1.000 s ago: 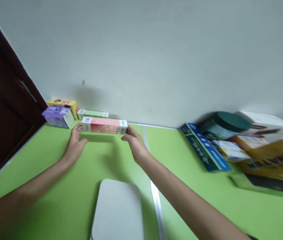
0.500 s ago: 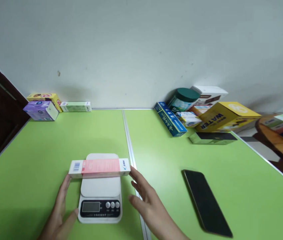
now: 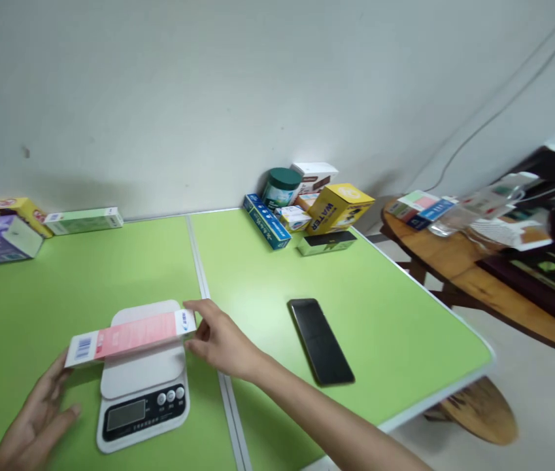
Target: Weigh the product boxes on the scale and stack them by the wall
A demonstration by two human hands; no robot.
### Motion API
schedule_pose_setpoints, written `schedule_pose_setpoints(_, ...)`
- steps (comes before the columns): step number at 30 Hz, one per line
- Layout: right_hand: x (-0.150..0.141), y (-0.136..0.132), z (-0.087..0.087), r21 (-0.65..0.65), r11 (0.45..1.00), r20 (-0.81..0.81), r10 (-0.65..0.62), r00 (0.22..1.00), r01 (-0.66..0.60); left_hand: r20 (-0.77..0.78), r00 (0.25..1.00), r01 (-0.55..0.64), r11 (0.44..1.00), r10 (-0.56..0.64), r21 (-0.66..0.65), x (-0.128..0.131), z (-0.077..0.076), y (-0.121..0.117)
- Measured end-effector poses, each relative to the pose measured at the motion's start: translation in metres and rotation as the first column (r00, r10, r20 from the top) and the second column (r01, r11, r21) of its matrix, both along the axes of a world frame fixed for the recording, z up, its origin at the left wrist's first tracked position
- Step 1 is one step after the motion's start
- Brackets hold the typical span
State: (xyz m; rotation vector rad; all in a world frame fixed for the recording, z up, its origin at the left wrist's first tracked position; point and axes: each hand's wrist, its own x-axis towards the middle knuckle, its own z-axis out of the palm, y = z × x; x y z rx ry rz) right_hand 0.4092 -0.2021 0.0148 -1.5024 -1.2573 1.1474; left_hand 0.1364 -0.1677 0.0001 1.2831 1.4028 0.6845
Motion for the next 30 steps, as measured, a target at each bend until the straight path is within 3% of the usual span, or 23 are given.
schedule_pose_setpoints(3,0.008,0.001,0.002,0.046,0.999,0.041,0.007,0.999,-0.009,0.015,1.000,-0.002,1.000,0.001,0.015,0.015,0.009,-0.001)
schedule_pose_setpoints(7,0.042,-0.012,0.005,0.134,0.990,0.122,-0.054,0.991,0.038,0.008,1.000,0.025,0.999,-0.024,-0.035,0.055,0.032,0.014)
schedule_pose_setpoints(12,0.109,-0.015,0.010,0.233,0.932,0.205,-0.325,0.923,0.277,-0.070,0.961,0.274,0.956,-0.268,0.104,0.151,0.051,0.060)
schedule_pose_setpoints(14,0.138,-0.005,0.011,0.254,0.866,0.204,-0.484,0.851,0.432,-0.066,0.939,0.344,0.928,-0.338,0.143,0.205,0.048,0.078)
schedule_pose_setpoints(17,0.180,0.021,0.007,0.286,0.738,0.225,-0.672,0.706,0.611,-0.052,0.852,0.522,0.837,-0.521,0.166,0.292,0.037,0.099)
schedule_pose_setpoints(21,0.227,0.061,-0.004,0.331,0.619,0.339,-0.783,0.522,0.712,-0.076,0.822,0.569,0.808,-0.565,0.155,0.389,0.021,0.119)
schedule_pose_setpoints(25,0.253,0.095,-0.012,0.358,0.622,0.438,-0.770,0.464,0.696,-0.111,0.824,0.566,0.815,-0.555,0.124,0.444,0.007,0.137)
schedule_pose_setpoints(30,0.265,0.114,-0.014,0.420,0.680,0.546,-0.719,0.431,0.601,-0.058,0.851,0.523,0.836,-0.521,0.168,0.471,-0.008,0.152)
